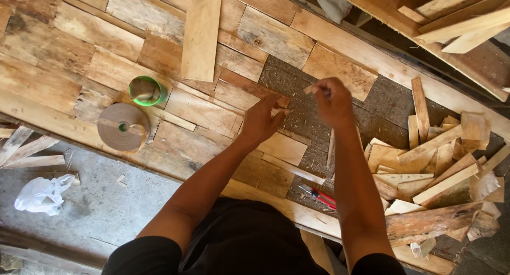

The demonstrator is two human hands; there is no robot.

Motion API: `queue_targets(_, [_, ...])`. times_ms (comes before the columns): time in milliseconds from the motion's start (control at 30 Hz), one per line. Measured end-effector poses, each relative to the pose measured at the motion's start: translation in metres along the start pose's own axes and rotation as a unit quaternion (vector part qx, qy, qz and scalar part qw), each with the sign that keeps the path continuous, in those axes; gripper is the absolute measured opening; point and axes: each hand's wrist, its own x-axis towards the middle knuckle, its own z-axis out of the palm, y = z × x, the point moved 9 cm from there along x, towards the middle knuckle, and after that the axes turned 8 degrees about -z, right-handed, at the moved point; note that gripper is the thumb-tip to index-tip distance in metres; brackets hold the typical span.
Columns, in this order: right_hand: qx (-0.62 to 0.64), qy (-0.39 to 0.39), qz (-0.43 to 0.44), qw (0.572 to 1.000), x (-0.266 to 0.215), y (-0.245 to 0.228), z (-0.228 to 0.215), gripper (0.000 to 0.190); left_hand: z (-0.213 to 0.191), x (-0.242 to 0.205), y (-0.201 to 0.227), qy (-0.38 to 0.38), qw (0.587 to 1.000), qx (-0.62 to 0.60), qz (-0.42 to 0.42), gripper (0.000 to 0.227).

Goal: The person is assembling small pieces of wood onto a panel to create a wood mosaic or decorative surface.

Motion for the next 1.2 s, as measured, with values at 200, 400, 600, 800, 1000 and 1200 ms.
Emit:
queue_targets(200, [-0.118, 0.009, 0.009, 0.993, 0.076, 0.071, -0.032, 0.005, 0.037, 0.053, 0.008, -0.025, 0.993, 0.114, 0.019, 0.040])
queue_targets(400, [-0.162, -0.029, 0.009, 0.986, 0.136, 0.131, -0.032, 0.009, 0.088, 0.113, 0.003, -0.074, 0.968, 0.237, 0.035, 0.036])
queue_targets(600, [-0.171, -0.066, 0.058, 0.981, 0.167, 0.143, -0.023, 0.007, 0.122, 0.154, -0.005, -0.118, 0.929, 0.349, 0.028, 0.048])
queue_targets(800, [-0.149, -0.102, 0.123, 0.976, 0.177, 0.159, -0.016, 0.010, 0.139, 0.169, -0.008, -0.107, 0.913, 0.392, 0.045, 0.043])
queue_targets(1000, [-0.151, -0.111, 0.118, 0.975, 0.185, 0.171, -0.013, 0.011, 0.150, 0.174, -0.010, -0.062, 0.912, 0.395, 0.092, 0.053])
queue_targets(1200, [-0.160, -0.119, 0.119, 0.973, 0.187, 0.161, -0.012, 0.009, 0.147, 0.178, -0.009, -0.044, 0.913, 0.396, 0.088, 0.052])
